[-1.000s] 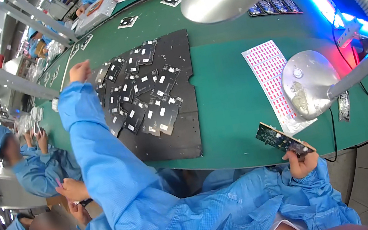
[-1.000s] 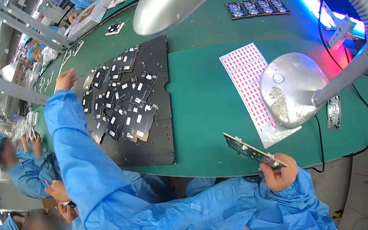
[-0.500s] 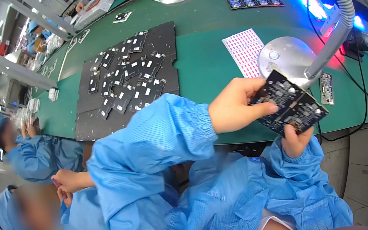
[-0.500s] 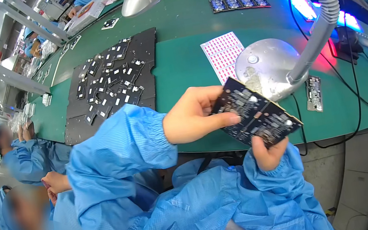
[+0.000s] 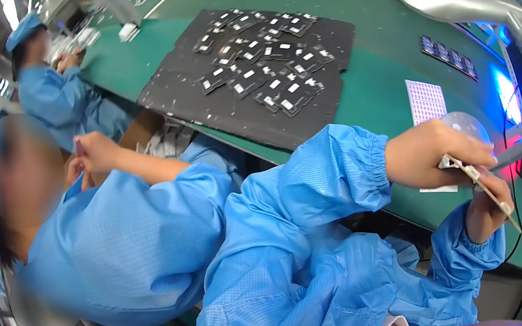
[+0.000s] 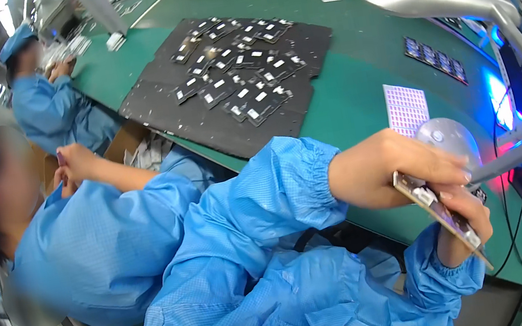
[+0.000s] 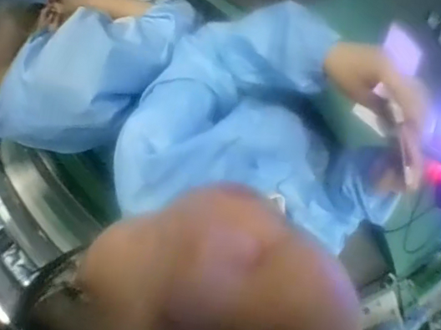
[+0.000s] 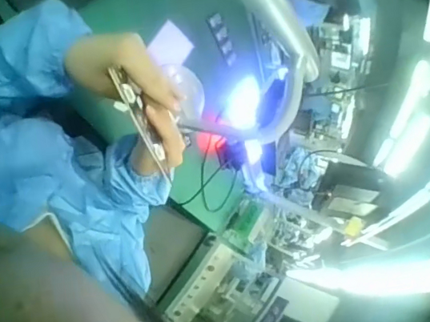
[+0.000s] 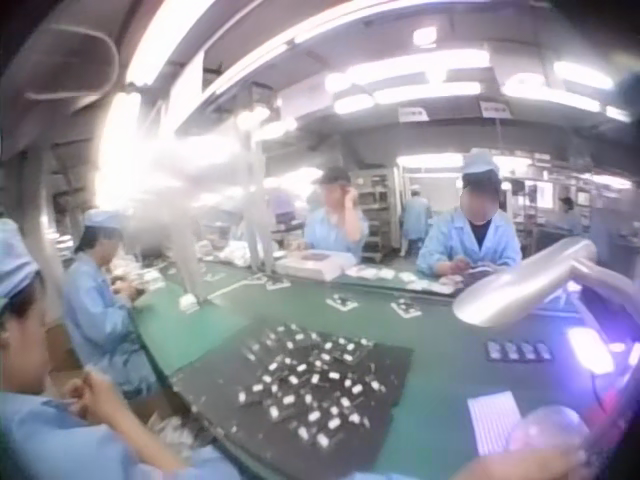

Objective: Inspecting and processing printed circuit boards at an assembly station.

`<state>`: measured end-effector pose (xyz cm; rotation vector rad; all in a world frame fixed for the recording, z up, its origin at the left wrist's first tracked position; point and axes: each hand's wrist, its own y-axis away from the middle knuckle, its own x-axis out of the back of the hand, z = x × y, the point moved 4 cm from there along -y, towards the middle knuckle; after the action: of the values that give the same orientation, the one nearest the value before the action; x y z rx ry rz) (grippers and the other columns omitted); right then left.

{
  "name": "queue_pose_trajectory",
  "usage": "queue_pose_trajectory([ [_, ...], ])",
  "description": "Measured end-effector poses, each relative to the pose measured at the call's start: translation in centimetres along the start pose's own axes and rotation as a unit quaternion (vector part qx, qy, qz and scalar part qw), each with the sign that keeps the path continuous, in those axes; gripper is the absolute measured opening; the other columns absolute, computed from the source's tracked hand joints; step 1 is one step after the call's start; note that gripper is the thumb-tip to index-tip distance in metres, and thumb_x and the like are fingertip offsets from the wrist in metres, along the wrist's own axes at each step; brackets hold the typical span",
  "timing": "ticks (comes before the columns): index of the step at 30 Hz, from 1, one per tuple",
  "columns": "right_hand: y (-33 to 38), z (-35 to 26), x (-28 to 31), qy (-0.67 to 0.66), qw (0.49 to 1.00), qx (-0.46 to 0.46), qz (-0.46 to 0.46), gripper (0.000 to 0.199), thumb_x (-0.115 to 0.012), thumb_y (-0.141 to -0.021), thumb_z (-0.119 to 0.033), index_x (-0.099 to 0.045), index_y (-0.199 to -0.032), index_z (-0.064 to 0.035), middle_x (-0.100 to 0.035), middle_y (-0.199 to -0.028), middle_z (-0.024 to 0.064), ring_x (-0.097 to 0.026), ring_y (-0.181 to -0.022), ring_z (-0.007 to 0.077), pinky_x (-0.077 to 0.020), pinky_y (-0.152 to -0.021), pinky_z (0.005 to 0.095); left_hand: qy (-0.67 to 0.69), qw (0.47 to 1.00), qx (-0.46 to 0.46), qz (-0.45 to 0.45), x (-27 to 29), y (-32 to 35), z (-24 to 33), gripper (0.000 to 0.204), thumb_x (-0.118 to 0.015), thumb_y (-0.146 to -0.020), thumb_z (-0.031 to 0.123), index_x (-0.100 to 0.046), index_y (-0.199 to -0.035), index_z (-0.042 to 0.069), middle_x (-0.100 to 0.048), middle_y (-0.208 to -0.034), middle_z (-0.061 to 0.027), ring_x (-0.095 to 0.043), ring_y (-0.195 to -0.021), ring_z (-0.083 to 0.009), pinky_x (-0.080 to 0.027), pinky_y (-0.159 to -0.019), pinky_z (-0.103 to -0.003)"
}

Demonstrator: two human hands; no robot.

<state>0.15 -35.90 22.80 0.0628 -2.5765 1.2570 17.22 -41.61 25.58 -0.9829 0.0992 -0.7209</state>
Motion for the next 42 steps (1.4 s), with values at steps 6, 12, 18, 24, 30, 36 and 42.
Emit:
queue_pose_trajectory([
  [6,-3.8,-1.0,-5.7,0.138,0.990,-0.023,-0.020,0.034,-0.040,-0.092,-0.011,-0.048,-0.112,0.0150,-0.051,-0.114,0.0295,-0.053,-0.104,0.0375,-0.0418,-0.092,0.0438,-0.138,0.969,-0.086,0.184,4.4,3.6,1.3,0.037,-0.062,-0.078,0.015,-0.057,-0.113,0.004,-0.060,-0.106,-0.0186,-0.059,-0.100,-0.0266,-0.048,-0.084,-0.038],
  [12,-7.3,1.0,-11.2,0.096,0.994,0.025,-0.036,0.034,-0.041,-0.090,-0.006,-0.044,-0.121,0.0064,-0.053,-0.114,0.0221,-0.051,-0.108,0.0269,-0.0379,-0.094,0.0361,0.015,0.836,0.035,0.547,7.9,10.3,-1.4,0.029,-0.050,-0.088,0.004,-0.050,-0.117,-0.003,-0.060,-0.106,-0.0172,-0.059,-0.092,-0.0200,-0.045,-0.087,-0.030],
  [18,-10.0,13.4,-17.1,0.012,0.931,-0.257,-0.258,0.058,-0.051,-0.075,-0.001,-0.030,-0.128,-0.0018,-0.045,-0.079,0.0059,-0.045,-0.073,0.0119,-0.0393,-0.064,0.0253,0.041,0.820,0.113,0.560,7.1,15.3,-0.6,0.035,-0.047,-0.090,0.012,-0.044,-0.118,-0.009,-0.060,-0.098,-0.0169,-0.059,-0.090,-0.0270,-0.048,-0.084,-0.041],
  [24,-14.7,21.7,-21.6,0.027,0.868,-0.445,-0.217,0.065,-0.062,-0.066,-0.017,-0.038,-0.124,-0.0011,-0.045,-0.083,0.0032,-0.043,-0.069,0.0113,-0.0391,-0.065,0.0262,0.105,0.826,0.192,0.520,8.4,18.1,-0.8,0.053,-0.050,-0.070,-0.004,-0.044,-0.123,-0.002,-0.041,-0.089,-0.0016,-0.039,-0.072,-0.0053,-0.034,-0.063,-0.016],
  [30,-16.6,26.2,-25.5,0.139,0.832,-0.481,-0.240,0.068,-0.065,-0.064,-0.035,-0.045,-0.118,0.0029,-0.047,-0.116,0.0178,-0.045,-0.105,0.0263,-0.0380,-0.086,0.0347,0.008,0.828,0.240,0.507,10.1,18.0,-1.1,0.064,-0.052,-0.066,0.015,-0.039,-0.126,-0.003,-0.041,-0.087,-0.0007,-0.035,-0.072,-0.0071,-0.031,-0.061,-0.017],
  [36,-15.4,23.9,-24.5,0.068,0.888,-0.389,-0.238,0.077,-0.065,-0.064,-0.032,-0.036,-0.126,0.0042,-0.044,-0.121,0.0253,-0.043,-0.114,0.0338,-0.0357,-0.096,0.0375,0.036,0.834,0.207,0.510,12.6,11.6,0.8,0.066,-0.056,-0.075,0.027,-0.033,-0.129,-0.003,-0.041,-0.104,-0.0071,-0.038,-0.092,-0.0140,-0.033,-0.076,-0.025],
  [42,-13.2,17.6,-18.4,-0.122,0.911,-0.319,-0.231,0.046,-0.060,-0.075,-0.009,-0.043,-0.117,-0.0042,-0.051,-0.107,0.0098,-0.049,-0.100,0.0179,-0.0403,-0.086,0.0299,-0.165,0.885,0.208,0.383,17.0,-0.1,-4.2,0.078,-0.076,-0.063,0.033,-0.037,-0.119,-0.004,-0.057,-0.098,-0.0178,-0.059,-0.087,-0.0265,-0.047,-0.078,-0.035],
])
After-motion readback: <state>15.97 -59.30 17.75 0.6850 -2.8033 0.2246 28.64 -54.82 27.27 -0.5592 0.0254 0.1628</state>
